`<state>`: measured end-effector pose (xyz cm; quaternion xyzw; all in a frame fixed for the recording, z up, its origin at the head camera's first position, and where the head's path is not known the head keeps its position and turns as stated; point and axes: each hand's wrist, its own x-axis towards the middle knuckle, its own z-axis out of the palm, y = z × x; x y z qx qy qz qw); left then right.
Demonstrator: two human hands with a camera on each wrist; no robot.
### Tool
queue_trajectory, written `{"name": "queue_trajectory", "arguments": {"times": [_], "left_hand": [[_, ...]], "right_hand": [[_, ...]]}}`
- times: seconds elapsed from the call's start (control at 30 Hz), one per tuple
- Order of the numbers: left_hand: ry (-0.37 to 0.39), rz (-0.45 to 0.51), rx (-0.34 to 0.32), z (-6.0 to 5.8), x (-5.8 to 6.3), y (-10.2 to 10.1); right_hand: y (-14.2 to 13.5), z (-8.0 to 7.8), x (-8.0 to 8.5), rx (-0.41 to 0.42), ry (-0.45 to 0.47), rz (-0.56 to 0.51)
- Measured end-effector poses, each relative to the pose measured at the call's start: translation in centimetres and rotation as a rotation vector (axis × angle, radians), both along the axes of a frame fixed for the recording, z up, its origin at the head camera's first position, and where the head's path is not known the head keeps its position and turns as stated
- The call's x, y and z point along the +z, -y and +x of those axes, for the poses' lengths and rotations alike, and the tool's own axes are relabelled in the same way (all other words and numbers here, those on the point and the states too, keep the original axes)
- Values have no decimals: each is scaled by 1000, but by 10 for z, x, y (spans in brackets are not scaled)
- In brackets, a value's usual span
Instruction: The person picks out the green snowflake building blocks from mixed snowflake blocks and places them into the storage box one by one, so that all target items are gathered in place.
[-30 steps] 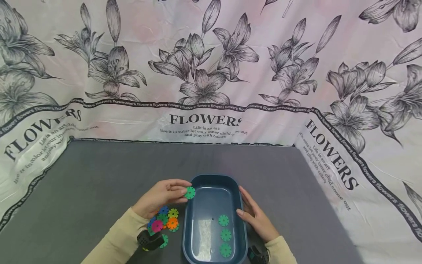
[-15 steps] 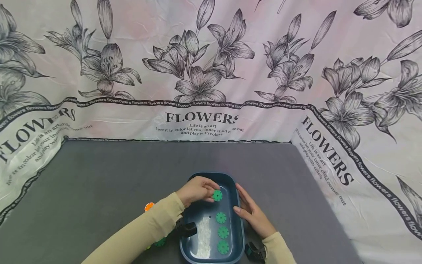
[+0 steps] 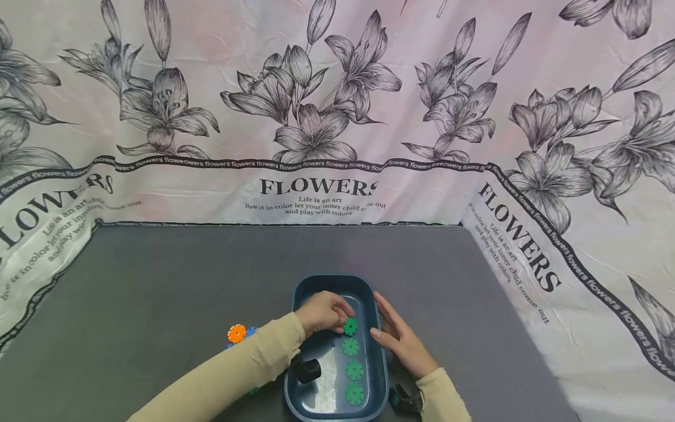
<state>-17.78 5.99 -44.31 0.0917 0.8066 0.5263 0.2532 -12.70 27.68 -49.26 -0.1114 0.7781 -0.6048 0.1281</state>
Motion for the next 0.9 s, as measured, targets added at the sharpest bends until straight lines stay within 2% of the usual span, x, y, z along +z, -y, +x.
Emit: {"name": "queue_trajectory", "arguments": {"times": [0.33, 0.67, 0.77, 0.9], "left_hand": [[-51, 45, 45, 1, -3, 1], [-115, 22, 16, 8, 0, 3], [-164, -5, -6, 9, 2, 3], [-234, -89, -33, 11, 4, 2]], "right_hand": [[0, -1, 0, -13, -12, 10], [2, 2, 0, -24, 26, -1], [2, 2, 1, -34, 32, -1], [3, 1, 2, -28, 23, 4]]}}
